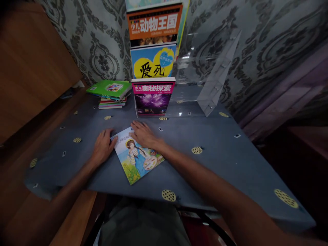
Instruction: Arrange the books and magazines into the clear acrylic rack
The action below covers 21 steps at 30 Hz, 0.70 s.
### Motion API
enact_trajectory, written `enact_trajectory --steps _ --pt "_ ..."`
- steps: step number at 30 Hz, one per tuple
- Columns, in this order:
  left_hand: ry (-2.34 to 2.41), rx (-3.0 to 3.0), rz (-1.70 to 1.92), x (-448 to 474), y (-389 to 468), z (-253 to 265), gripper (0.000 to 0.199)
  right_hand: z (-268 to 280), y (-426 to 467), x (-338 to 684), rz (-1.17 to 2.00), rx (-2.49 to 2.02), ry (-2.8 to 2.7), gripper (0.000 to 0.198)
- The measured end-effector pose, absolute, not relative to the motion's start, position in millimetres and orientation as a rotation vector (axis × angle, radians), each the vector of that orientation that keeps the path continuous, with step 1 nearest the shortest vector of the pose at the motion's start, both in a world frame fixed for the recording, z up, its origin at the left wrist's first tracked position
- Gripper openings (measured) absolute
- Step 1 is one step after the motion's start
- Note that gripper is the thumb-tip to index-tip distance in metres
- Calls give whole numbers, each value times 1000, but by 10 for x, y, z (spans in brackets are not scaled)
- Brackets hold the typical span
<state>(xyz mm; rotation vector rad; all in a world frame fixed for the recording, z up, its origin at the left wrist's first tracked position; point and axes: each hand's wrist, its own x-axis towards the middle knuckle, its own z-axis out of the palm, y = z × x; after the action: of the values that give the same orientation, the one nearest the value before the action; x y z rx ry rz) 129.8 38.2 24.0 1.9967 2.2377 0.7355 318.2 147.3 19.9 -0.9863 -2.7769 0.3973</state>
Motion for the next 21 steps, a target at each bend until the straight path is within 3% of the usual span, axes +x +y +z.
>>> enact_trajectory --steps 6,12,16,21 --pt "1816 1365 1309 1316 141 125 42 69 1355 3405 340 -1064 -2646 56" --pt "1397 687 1593 1325 254 244 17 11 1236 3497 375 -1100 -2579 55" --pt "1308 364 1557 1352 251 443 15 -20 1225 3527 390 -1095 -2460 53" --pt "1216 419 1176 1606 217 514 17 9 1197 3542 498 -1105 -2334 56"
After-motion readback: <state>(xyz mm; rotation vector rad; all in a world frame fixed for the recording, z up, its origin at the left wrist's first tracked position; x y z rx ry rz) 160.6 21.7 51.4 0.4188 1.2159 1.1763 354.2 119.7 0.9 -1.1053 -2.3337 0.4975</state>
